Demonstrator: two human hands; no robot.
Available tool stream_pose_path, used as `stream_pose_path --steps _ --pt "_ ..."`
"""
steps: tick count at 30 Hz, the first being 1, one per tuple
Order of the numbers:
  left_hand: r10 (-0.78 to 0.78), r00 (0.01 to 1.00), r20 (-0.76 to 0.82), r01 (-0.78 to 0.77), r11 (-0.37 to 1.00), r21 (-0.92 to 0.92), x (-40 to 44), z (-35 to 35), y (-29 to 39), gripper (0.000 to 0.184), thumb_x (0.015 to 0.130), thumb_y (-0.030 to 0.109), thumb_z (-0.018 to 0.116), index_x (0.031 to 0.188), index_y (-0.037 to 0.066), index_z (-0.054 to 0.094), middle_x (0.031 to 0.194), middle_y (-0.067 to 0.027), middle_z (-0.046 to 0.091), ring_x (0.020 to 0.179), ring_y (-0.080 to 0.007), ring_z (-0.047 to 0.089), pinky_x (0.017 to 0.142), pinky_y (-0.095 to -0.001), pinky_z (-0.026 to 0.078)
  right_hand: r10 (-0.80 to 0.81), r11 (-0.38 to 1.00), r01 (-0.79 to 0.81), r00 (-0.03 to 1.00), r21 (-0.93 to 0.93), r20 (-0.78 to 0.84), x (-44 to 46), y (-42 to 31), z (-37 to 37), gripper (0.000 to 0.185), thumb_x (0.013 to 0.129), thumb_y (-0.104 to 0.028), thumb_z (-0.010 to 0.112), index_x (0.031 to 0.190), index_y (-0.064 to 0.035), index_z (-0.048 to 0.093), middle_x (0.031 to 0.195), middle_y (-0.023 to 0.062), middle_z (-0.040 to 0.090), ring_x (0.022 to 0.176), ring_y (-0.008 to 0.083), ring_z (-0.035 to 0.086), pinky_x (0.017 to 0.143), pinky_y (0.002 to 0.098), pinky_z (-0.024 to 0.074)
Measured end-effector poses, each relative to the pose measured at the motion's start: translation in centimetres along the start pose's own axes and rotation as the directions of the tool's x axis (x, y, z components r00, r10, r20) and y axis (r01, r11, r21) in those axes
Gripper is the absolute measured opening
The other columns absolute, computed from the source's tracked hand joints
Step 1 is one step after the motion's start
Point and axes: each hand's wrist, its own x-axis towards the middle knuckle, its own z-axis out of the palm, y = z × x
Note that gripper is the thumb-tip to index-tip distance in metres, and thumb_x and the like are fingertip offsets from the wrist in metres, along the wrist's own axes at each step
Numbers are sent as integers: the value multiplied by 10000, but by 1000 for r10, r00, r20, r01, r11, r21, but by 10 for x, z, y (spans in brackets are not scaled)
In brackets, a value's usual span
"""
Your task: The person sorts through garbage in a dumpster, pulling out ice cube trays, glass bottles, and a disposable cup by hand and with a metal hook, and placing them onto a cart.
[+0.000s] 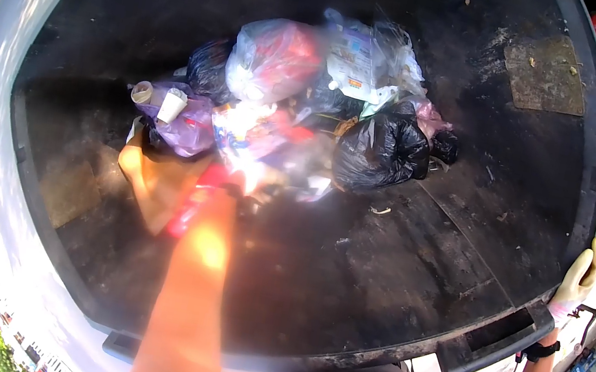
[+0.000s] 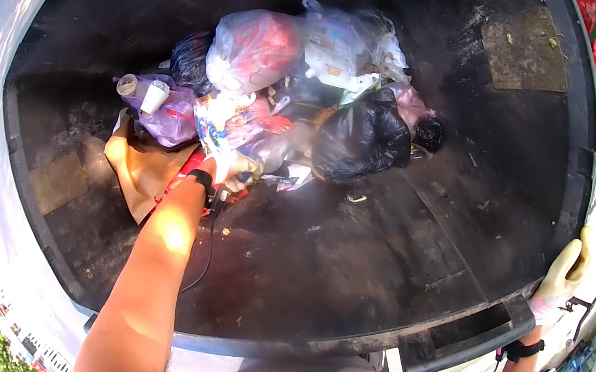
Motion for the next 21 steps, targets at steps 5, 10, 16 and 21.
stream_pose_path --steps 5,10,16,21 --pt "281 960 -11 -234 776 -585 -31 23 40 387 1031 379 650 1186 27 699 764 5 631 575 -151 539 523 -302 437 -53 998 53 999 -28 -13 -1 9 -1 367 1139 -247 590 1409 -13 672 1400 113 678 1305 213 600 1183 348 405" --pt "482 851 207 -148 598 -788 -17 57 82 578 1025 499 642 1306 -4 674 767 34 579 562 -135 453 542 -311 356 -2 1000 1 999 -19 -40 -4 -8 1 279 1110 -156 621 1366 -79 703 1404 98 685 1318 224 614 1194 355 416" --pt "517 774 365 -26 602 -798 40 91 128 590 1027 529 621 1310 15 685 778 46 579 556 -140 436 565 -320 364 61 997 -58 996 48 -60 -7 -10 2 279 1113 -118 607 1370 -62 702 1424 91 684 1351 214 608 1215 339 399" --pt "296 936 190 -49 646 -762 76 128 164 562 998 538 672 1233 33 748 781 29 672 579 -162 542 580 -335 406 67 997 -65 995 30 -76 -6 -16 3 279 1094 -82 620 1357 -75 712 1410 88 701 1352 218 624 1211 339 414"
